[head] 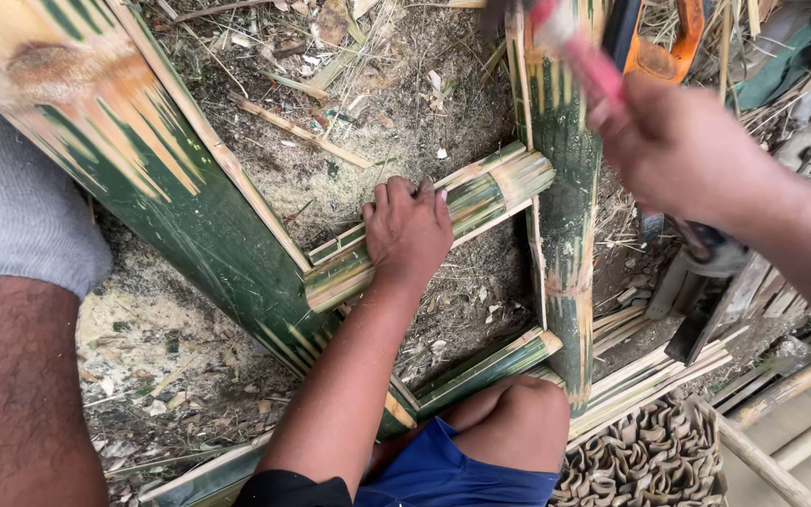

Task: The person assembles a bamboo structure by hammering nails into joints and sawing bamboo strips to fit. They use a hammer and hand saw to secure and trim bamboo pieces, working on the ground.

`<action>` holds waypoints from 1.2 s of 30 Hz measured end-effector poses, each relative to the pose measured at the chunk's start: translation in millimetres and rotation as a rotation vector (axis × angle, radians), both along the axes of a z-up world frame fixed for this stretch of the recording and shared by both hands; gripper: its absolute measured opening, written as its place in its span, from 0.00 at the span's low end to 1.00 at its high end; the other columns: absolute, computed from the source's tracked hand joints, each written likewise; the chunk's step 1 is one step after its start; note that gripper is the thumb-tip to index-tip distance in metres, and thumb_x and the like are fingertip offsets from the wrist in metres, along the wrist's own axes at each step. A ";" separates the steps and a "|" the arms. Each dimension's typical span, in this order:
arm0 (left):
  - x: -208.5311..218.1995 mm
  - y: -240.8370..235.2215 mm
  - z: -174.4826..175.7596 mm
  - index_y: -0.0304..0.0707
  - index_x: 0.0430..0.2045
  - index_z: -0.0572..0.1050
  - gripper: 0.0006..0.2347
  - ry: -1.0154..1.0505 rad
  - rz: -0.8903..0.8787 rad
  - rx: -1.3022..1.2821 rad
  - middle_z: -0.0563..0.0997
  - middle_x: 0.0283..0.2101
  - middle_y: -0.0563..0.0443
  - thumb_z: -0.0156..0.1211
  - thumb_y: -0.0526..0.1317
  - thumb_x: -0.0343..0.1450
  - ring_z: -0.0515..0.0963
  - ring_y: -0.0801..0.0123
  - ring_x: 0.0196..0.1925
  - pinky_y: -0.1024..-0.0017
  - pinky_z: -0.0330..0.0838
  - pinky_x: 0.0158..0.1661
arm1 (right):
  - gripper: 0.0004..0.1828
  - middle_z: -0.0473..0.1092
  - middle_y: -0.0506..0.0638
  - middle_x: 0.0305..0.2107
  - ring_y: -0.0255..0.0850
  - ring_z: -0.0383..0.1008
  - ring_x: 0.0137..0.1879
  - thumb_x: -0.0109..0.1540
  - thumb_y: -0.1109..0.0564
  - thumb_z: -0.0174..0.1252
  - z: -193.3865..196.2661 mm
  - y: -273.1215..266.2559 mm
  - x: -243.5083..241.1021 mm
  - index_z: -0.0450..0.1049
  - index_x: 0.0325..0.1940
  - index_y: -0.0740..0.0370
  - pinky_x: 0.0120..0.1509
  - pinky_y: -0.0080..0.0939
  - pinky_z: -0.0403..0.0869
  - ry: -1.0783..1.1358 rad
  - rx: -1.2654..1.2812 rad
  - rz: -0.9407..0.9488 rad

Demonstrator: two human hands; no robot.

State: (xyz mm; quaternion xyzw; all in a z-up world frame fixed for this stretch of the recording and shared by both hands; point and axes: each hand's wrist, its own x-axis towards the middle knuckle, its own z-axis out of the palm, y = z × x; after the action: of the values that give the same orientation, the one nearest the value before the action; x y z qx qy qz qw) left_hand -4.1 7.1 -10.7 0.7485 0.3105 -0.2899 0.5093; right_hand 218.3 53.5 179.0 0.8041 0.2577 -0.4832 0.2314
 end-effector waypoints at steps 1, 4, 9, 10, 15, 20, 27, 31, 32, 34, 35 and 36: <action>-1.9 -1.5 0.3 0.43 0.58 0.75 0.21 0.009 0.015 -0.010 0.69 0.48 0.42 0.36 0.51 0.79 0.67 0.61 0.49 0.62 0.62 0.49 | 0.20 0.69 0.55 0.23 0.43 0.72 0.22 0.74 0.49 0.40 1.9 -0.5 -1.6 0.65 0.51 0.72 0.27 0.46 0.73 -0.039 0.266 -0.053; -0.6 0.9 0.6 0.42 0.57 0.75 0.21 0.015 0.041 -0.009 0.70 0.48 0.43 0.38 0.51 0.78 0.67 0.61 0.49 0.62 0.62 0.50 | 0.20 0.69 0.55 0.25 0.43 0.72 0.24 0.74 0.51 0.40 -1.8 -2.0 -7.5 0.66 0.47 0.74 0.28 0.47 0.72 -0.090 0.069 0.117; 4.7 3.6 7.4 0.43 0.57 0.76 0.20 -0.008 0.070 0.010 0.72 0.46 0.46 0.40 0.50 0.79 0.69 0.62 0.49 0.64 0.63 0.52 | 0.21 0.71 0.59 0.24 0.51 0.72 0.26 0.74 0.45 0.40 -5.9 -19.5 3.5 0.69 0.53 0.66 0.27 0.52 0.75 -0.031 -0.365 -0.032; 2.3 3.1 7.7 0.43 0.54 0.77 0.19 -0.017 0.085 0.048 0.72 0.46 0.45 0.41 0.50 0.78 0.69 0.61 0.49 0.62 0.63 0.51 | 0.22 0.71 0.58 0.23 0.49 0.73 0.26 0.75 0.47 0.39 -6.4 -24.5 5.2 0.66 0.57 0.69 0.27 0.50 0.75 -0.057 -0.104 -0.013; -1.1 0.7 8.4 0.42 0.51 0.79 0.19 0.011 0.101 0.033 0.72 0.44 0.43 0.43 0.50 0.77 0.70 0.59 0.47 0.60 0.63 0.49 | 0.23 0.72 0.59 0.21 0.50 0.77 0.24 0.72 0.51 0.36 -9.1 -46.5 1.2 0.59 0.62 0.75 0.29 0.49 0.76 0.084 -0.283 0.112; 2.9 4.6 4.7 0.43 0.46 0.81 0.19 0.046 0.027 0.005 0.72 0.47 0.45 0.42 0.51 0.78 0.69 0.62 0.49 0.63 0.63 0.50 | 0.23 0.73 0.63 0.24 0.56 0.76 0.26 0.72 0.47 0.42 -15.1 -54.2 0.4 0.67 0.51 0.73 0.36 0.56 0.76 -0.101 -0.081 -0.013; 1.3 0.4 0.6 0.40 0.50 0.79 0.20 0.040 0.032 -0.008 0.71 0.44 0.44 0.41 0.51 0.78 0.68 0.62 0.45 0.64 0.63 0.47 | 0.18 0.75 0.64 0.25 0.58 0.76 0.32 0.71 0.47 0.45 -16.5 -65.3 -12.6 0.70 0.44 0.64 0.44 0.59 0.74 0.044 -0.206 0.181; 0.9 -1.8 -1.7 0.41 0.48 0.80 0.19 -0.003 0.073 0.057 0.72 0.44 0.44 0.42 0.51 0.76 0.68 0.62 0.46 0.63 0.63 0.47 | 0.19 0.75 0.67 0.25 0.59 0.78 0.29 0.71 0.48 0.43 -17.5 -53.4 -19.4 0.65 0.44 0.71 0.39 0.58 0.78 -0.057 -0.085 0.002; -0.6 -2.7 -2.3 0.41 0.49 0.80 0.20 0.006 0.063 0.028 0.72 0.45 0.44 0.42 0.51 0.77 0.69 0.62 0.46 0.63 0.63 0.47 | 0.19 0.76 0.68 0.25 0.60 0.78 0.29 0.71 0.49 0.44 -16.7 -54.4 -22.4 0.65 0.44 0.71 0.40 0.59 0.78 -0.050 -0.112 0.056; -1.4 -3.1 -0.6 0.40 0.50 0.79 0.20 0.031 0.045 -0.016 0.72 0.45 0.44 0.41 0.51 0.78 0.69 0.62 0.46 0.64 0.63 0.47 | 0.17 0.76 0.69 0.25 0.61 0.78 0.30 0.71 0.49 0.44 -15.1 -58.5 -23.4 0.65 0.46 0.69 0.42 0.60 0.78 -0.039 -0.210 0.071; 0.1 -1.9 0.4 0.40 0.49 0.79 0.20 0.047 0.037 -0.032 0.72 0.45 0.44 0.41 0.51 0.78 0.69 0.62 0.47 0.64 0.64 0.47 | 0.17 0.76 0.69 0.26 0.62 0.78 0.30 0.71 0.49 0.43 -14.2 -61.9 -22.2 0.65 0.48 0.66 0.44 0.60 0.78 -0.035 -0.281 0.030; 2.4 -0.6 0.1 0.40 0.49 0.79 0.20 0.062 0.032 -0.050 0.72 0.45 0.45 0.41 0.51 0.78 0.69 0.62 0.47 0.65 0.64 0.48 | 0.16 0.76 0.69 0.27 0.62 0.78 0.30 0.71 0.48 0.42 -15.9 -64.7 -19.0 0.66 0.51 0.64 0.45 0.61 0.78 -0.035 -0.354 -0.007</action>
State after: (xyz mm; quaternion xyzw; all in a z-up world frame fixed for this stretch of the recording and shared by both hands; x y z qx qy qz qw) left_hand -1.8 6.5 -10.6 0.7212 0.3309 -0.3122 0.5224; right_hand 199.3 -11.2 163.1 0.7600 0.1616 -0.5077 0.3721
